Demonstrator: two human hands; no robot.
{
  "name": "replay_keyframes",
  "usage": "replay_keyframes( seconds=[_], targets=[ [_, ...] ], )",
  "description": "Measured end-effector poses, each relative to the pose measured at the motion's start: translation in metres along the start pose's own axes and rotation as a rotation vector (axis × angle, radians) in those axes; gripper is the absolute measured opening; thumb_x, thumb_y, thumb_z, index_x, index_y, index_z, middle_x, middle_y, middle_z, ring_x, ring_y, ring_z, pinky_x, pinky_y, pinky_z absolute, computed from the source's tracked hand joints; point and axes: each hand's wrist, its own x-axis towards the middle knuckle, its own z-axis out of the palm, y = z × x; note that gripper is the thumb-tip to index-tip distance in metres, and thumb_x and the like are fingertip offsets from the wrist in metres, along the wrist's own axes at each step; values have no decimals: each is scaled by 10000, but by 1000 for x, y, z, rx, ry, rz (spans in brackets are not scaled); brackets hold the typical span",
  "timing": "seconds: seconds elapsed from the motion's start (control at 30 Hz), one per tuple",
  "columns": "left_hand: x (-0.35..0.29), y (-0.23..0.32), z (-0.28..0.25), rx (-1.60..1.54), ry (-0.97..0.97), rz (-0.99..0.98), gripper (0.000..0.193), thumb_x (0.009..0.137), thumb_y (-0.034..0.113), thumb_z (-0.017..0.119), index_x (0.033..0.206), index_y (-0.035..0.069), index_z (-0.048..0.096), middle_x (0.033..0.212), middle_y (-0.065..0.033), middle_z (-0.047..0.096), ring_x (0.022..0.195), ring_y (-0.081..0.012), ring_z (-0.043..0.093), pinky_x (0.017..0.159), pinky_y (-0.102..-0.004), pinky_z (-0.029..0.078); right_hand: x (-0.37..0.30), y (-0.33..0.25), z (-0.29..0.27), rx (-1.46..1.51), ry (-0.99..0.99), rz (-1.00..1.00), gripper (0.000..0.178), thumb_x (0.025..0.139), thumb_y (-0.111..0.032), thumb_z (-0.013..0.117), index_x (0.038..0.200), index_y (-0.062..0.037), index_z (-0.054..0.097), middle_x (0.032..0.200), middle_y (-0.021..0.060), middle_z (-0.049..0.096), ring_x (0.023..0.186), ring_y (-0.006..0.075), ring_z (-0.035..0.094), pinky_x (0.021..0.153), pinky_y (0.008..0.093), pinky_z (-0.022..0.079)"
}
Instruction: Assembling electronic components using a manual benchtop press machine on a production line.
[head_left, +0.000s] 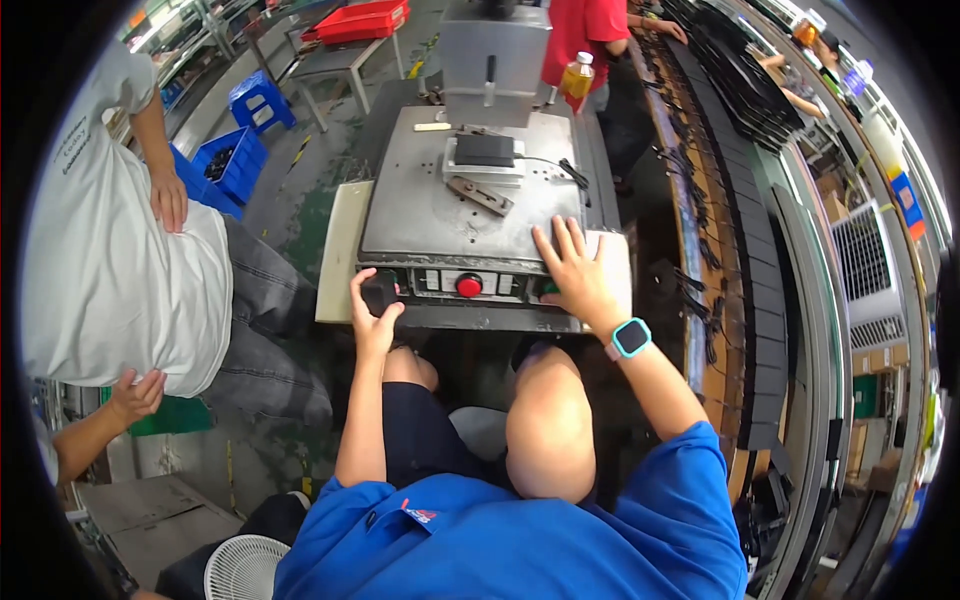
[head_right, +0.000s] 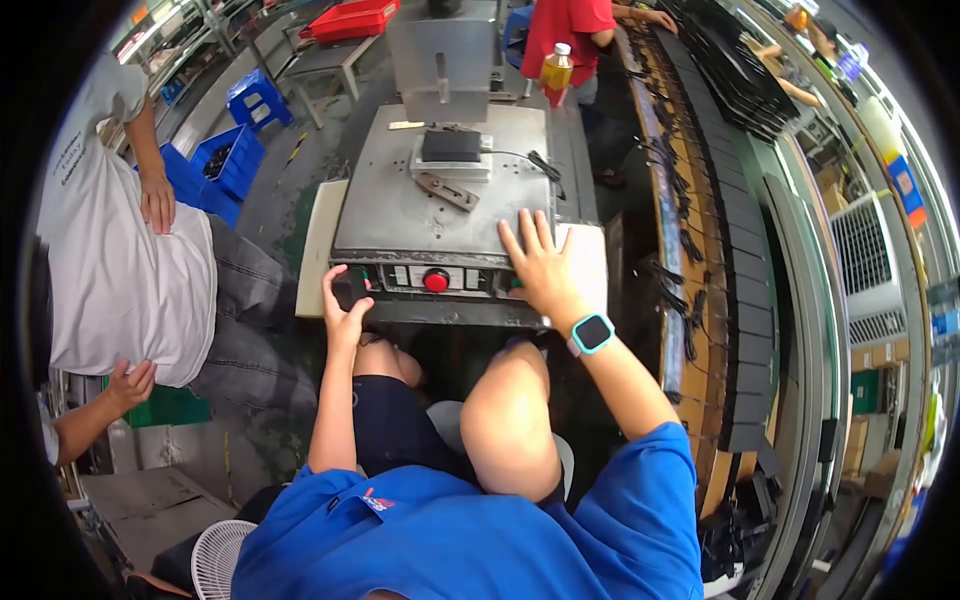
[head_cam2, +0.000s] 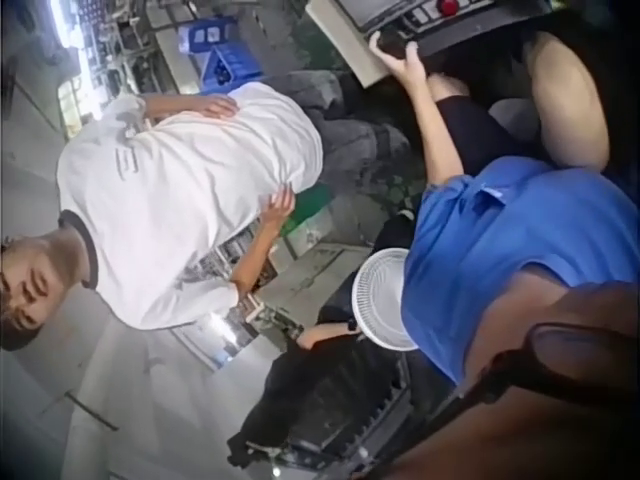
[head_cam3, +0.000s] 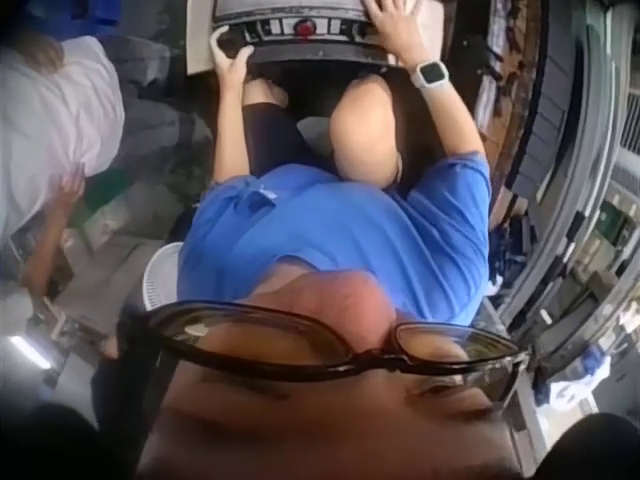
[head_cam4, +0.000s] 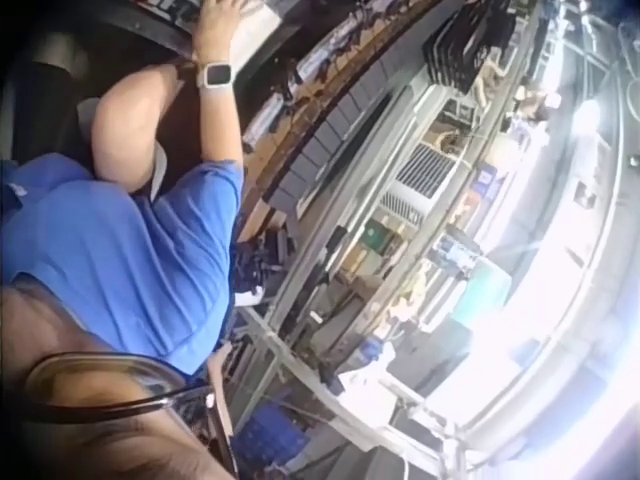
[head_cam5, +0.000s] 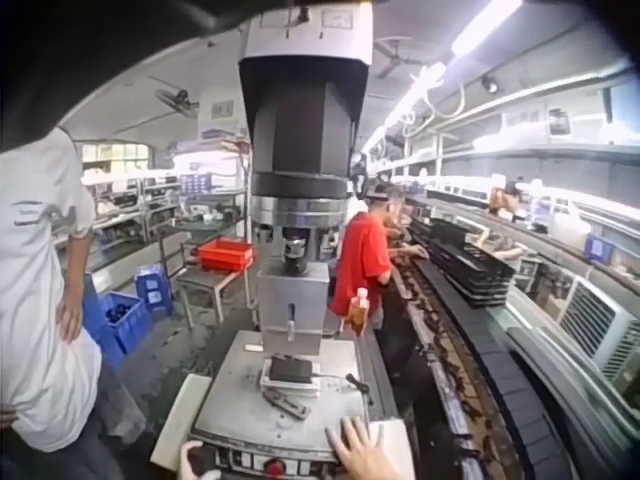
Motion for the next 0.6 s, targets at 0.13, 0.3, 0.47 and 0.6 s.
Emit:
replay_keyframes(
  seconds=[0.13,0.3,0.47,0.6],
  targets=[
    [5,84,63,-368,-77,-101,593,751,-33,645,1300,96,458,1138,-94,556,1053,-189,556,934,-323,450,-1,-43,-26,496,288,-96,993,674,-377,856,1430,14,343,1398,254,414,1326,360,407,1067,523,366],
    [6,169,129,-180,-469,121,577,900,276,591,1401,53,411,1370,-133,468,1265,-247,456,1073,-369,344,0,-39,-89,1862,-227,112,579,867,-281,735,1280,11,453,1022,116,615,992,215,621,811,363,519],
    [-48,190,138,150,-873,458,613,914,394,577,1393,26,469,1356,-205,523,1306,-333,457,1105,-428,320,-98,125,-166,461,666,271,375,808,-166,755,1081,-13,548,960,150,596,843,249,601,750,367,479],
    [-109,182,142,578,-976,560,547,823,288,664,1277,2,557,1134,-181,625,1152,-351,547,1042,-456,371,-248,264,-173,-326,655,773,397,792,-172,744,1100,-14,548,1065,210,611,993,411,590,864,464,472]
  ],
)
